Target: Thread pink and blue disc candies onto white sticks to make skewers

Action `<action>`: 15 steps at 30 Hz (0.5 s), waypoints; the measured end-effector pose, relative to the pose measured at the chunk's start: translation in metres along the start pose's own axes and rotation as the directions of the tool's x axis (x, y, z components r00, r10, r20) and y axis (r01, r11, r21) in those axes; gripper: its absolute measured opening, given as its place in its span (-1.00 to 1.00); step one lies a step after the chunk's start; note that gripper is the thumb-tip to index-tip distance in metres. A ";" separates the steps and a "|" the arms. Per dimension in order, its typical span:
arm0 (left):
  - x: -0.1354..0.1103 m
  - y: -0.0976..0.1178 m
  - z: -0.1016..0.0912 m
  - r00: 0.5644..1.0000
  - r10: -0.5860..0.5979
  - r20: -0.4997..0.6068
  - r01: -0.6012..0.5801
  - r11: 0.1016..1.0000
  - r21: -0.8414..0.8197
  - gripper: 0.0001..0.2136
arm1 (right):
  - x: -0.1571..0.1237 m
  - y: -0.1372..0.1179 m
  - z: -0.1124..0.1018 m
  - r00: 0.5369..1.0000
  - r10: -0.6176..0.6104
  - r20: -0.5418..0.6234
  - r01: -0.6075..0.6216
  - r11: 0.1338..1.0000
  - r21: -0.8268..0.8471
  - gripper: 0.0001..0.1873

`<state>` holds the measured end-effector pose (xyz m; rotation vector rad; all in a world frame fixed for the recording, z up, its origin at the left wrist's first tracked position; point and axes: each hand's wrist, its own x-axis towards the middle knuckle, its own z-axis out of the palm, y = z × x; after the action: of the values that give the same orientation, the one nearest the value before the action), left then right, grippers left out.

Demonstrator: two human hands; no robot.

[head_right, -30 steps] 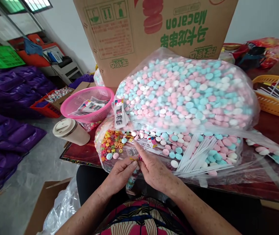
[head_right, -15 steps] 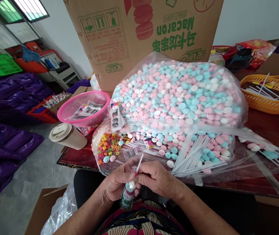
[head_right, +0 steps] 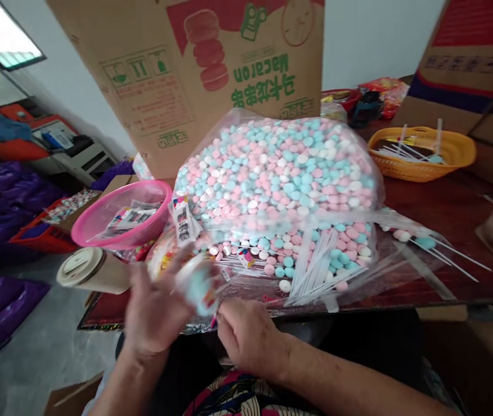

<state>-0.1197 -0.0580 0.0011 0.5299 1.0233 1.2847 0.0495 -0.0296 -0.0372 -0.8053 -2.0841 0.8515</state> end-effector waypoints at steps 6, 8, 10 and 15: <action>0.000 -0.011 0.001 0.979 -0.166 0.119 0.072 0.827 0.558 -0.55 | 0.013 -0.006 0.001 0.750 0.624 0.221 -0.599 0.497 0.628 -0.74; 0.002 -0.027 0.008 0.981 -0.174 0.085 0.099 0.829 0.550 -0.61 | 0.013 -0.009 0.004 0.732 0.587 0.346 -0.636 0.407 0.655 -0.74; 0.006 -0.035 0.013 0.981 -0.181 0.066 0.129 0.873 0.470 -0.60 | 0.010 -0.009 0.007 0.658 0.561 0.503 -0.728 0.303 0.615 -0.70; 0.017 -0.045 0.028 0.999 0.020 0.031 -0.035 0.785 0.618 -0.62 | -0.006 0.007 -0.006 0.767 0.559 0.316 -0.635 0.588 0.500 -0.68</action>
<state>-0.0734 -0.0479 -0.0272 1.0630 1.4286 0.9379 0.0596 -0.0285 -0.0419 -1.1336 -1.4566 1.8550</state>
